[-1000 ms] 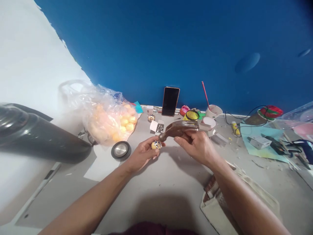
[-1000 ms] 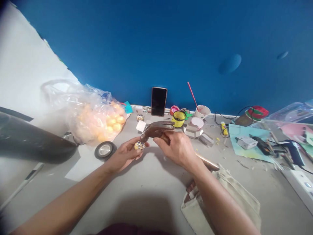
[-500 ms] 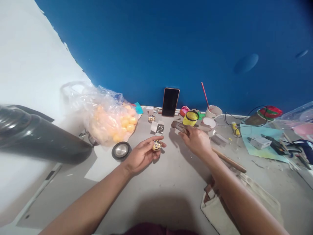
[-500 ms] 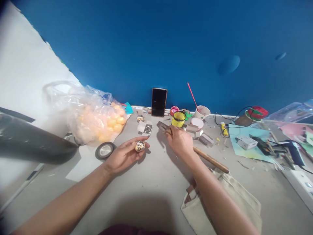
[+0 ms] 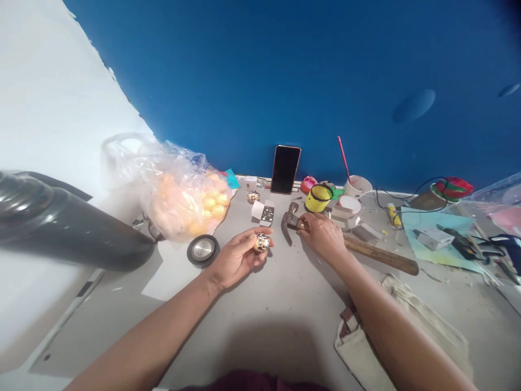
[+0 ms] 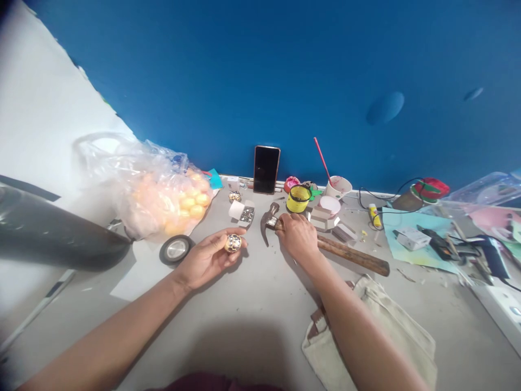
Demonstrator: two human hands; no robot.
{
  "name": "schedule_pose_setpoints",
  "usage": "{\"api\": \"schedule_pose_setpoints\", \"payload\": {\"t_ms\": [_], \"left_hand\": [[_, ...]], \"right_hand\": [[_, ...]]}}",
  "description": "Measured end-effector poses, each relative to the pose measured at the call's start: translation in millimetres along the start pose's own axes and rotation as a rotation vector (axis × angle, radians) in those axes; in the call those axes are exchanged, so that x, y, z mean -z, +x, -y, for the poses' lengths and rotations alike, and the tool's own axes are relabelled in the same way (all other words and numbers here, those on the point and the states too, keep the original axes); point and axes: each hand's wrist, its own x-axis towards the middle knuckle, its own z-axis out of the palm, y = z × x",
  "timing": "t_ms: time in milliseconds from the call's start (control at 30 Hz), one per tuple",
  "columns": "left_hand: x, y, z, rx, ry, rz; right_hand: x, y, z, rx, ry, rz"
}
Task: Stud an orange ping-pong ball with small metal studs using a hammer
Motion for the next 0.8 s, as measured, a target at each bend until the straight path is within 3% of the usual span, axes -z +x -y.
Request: {"api": "schedule_pose_setpoints", "payload": {"t_ms": [167, 367, 567, 800], "left_hand": [[3.9, 3.9, -0.9, -0.069, 0.0, -0.095], [6.5, 7.1, -5.3, -0.144, 0.018, -0.238], [7.3, 10.5, -6.7, -0.201, 0.044, -0.326], [11.6, 12.2, -6.7, -0.184, 0.025, -0.387]], "right_hand": [[1.2, 1.2, -2.6, 0.049, -0.037, 0.016], [16.6, 0.3, 2.8, 0.08, 0.066, -0.123], [36.8, 24.2, 40.4, 0.245, -0.018, -0.019], [19.2, 57.8, 83.0, 0.291, -0.171, 0.1]]}}
